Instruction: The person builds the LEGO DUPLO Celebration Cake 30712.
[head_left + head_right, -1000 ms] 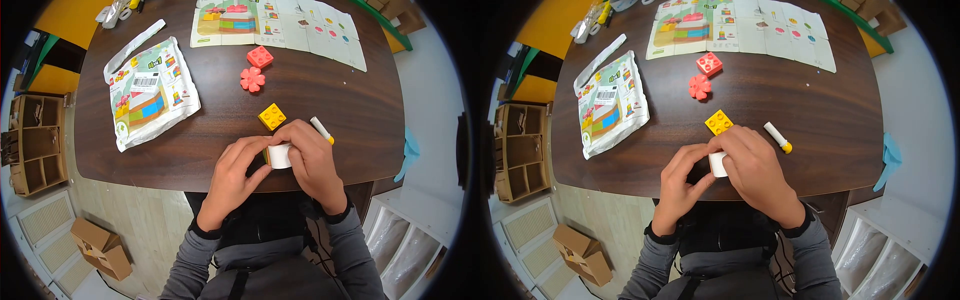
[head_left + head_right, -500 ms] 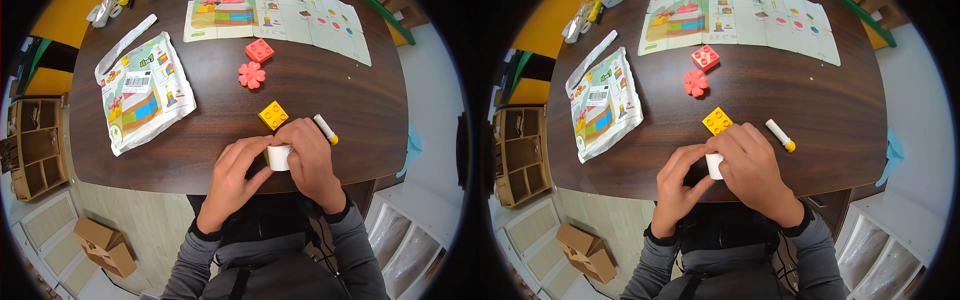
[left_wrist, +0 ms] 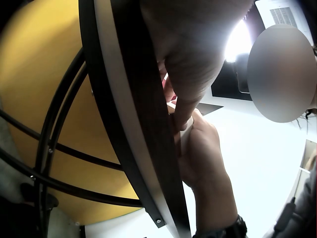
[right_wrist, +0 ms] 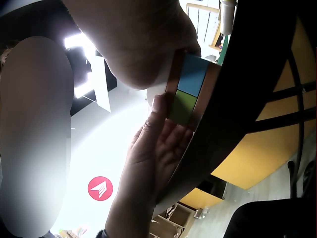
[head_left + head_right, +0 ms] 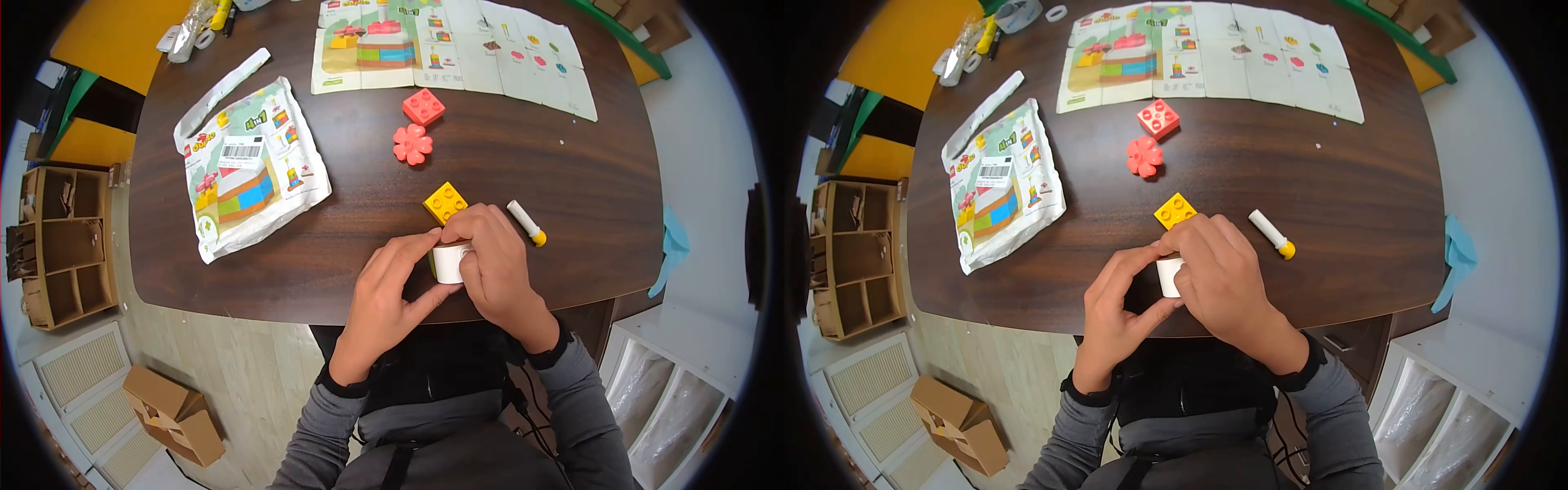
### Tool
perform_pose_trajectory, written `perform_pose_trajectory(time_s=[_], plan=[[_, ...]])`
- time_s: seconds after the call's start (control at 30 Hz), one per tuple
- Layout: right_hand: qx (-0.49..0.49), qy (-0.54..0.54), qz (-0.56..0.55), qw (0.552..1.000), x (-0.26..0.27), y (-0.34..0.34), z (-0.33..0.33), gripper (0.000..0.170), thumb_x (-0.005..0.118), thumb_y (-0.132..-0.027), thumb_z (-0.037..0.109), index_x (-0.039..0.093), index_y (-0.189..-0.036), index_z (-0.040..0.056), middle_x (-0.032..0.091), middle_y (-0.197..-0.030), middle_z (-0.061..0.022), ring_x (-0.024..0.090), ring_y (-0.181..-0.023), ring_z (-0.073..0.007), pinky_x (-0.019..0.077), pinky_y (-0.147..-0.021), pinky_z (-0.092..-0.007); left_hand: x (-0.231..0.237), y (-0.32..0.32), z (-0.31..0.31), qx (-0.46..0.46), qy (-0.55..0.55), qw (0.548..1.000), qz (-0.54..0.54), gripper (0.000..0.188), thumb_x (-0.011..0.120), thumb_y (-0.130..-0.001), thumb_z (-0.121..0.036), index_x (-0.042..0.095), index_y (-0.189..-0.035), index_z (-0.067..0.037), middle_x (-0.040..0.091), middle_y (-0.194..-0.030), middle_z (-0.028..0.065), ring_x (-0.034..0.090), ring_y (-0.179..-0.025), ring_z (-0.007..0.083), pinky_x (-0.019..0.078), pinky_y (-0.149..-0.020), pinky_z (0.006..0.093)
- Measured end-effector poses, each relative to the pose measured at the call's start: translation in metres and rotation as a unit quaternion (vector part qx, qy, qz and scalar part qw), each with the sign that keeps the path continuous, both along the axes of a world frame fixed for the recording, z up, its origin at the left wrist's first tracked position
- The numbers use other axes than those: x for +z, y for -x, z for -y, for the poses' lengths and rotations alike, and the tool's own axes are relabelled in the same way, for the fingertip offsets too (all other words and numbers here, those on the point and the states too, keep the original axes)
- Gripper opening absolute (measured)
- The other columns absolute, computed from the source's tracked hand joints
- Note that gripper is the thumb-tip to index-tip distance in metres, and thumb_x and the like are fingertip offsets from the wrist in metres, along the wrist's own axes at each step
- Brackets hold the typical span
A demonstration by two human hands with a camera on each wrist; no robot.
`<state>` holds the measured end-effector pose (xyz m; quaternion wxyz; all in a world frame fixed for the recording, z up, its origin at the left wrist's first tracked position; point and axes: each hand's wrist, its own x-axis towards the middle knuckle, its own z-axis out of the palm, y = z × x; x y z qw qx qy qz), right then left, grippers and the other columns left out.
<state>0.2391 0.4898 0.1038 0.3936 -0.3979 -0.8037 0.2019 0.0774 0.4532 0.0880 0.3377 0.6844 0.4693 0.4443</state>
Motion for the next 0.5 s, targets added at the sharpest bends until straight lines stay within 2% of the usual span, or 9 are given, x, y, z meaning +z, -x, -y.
perform_pose_trajectory(time_s=[0.17, 0.27, 0.33, 0.5], plan=[[0.015, 0.019, 0.001, 1.0, 0.005, -0.002, 0.001, 0.025, 0.048, -0.068, -0.005, 0.057, -0.091, 0.0005, 0.057, -0.085, -0.0126, 0.052, -0.073, -0.0307, 0.0448, -0.066, -0.0401, -0.001, 0.001, 0.002, 0.0, -0.005, 1.0, -0.002, 0.051, 0.079, -0.069, -0.007, 0.059, -0.115, -0.002, 0.064, -0.107, 0.0153, 0.064, -0.097, 0.0304, 0.0504, -0.083, 0.036], [0.027, 0.055, 0.013, 0.998, 0.011, -0.006, 0.002, 0.021, 0.047, -0.074, -0.005, 0.057, -0.093, 0.0, 0.056, -0.087, -0.0136, 0.055, -0.078, -0.0316, 0.0458, -0.07, -0.0409, -0.003, 0.001, 0.003, 0.001, -0.003, 1.0, -0.002, 0.049, 0.078, -0.07, -0.006, 0.059, -0.115, -0.002, 0.064, -0.108, 0.015, 0.063, -0.098, 0.0311, 0.0501, -0.084, 0.0363], [0.016, 0.139, 0.016, 0.99, 0.02, -0.009, 0.001, 0.015, 0.05, -0.082, -0.002, 0.058, -0.095, -0.0002, 0.057, -0.089, -0.014, 0.056, -0.083, -0.0317, 0.0462, -0.073, -0.0402, -0.003, 0.001, 0.004, 0.002, -0.008, 1.0, 0.002, 0.048, 0.077, -0.071, -0.006, 0.059, -0.115, -0.002, 0.063, -0.109, 0.0148, 0.063, -0.098, 0.0311, 0.0498, -0.084, 0.0362], [0.013, 0.072, 0.096, 0.993, 0.043, -0.029, -0.015, 0.013, 0.057, -0.086, 0.004, 0.059, -0.098, -0.0001, 0.057, -0.091, -0.0128, 0.057, -0.087, -0.0303, 0.0464, -0.076, -0.038, -0.001, 0.002, 0.005, -0.002, -0.01, 1.0, 0.003, 0.048, 0.077, -0.073, -0.007, 0.059, -0.118, -0.003, 0.063, -0.11, 0.0143, 0.062, -0.1, 0.0309, 0.0488, -0.086, 0.0358]])
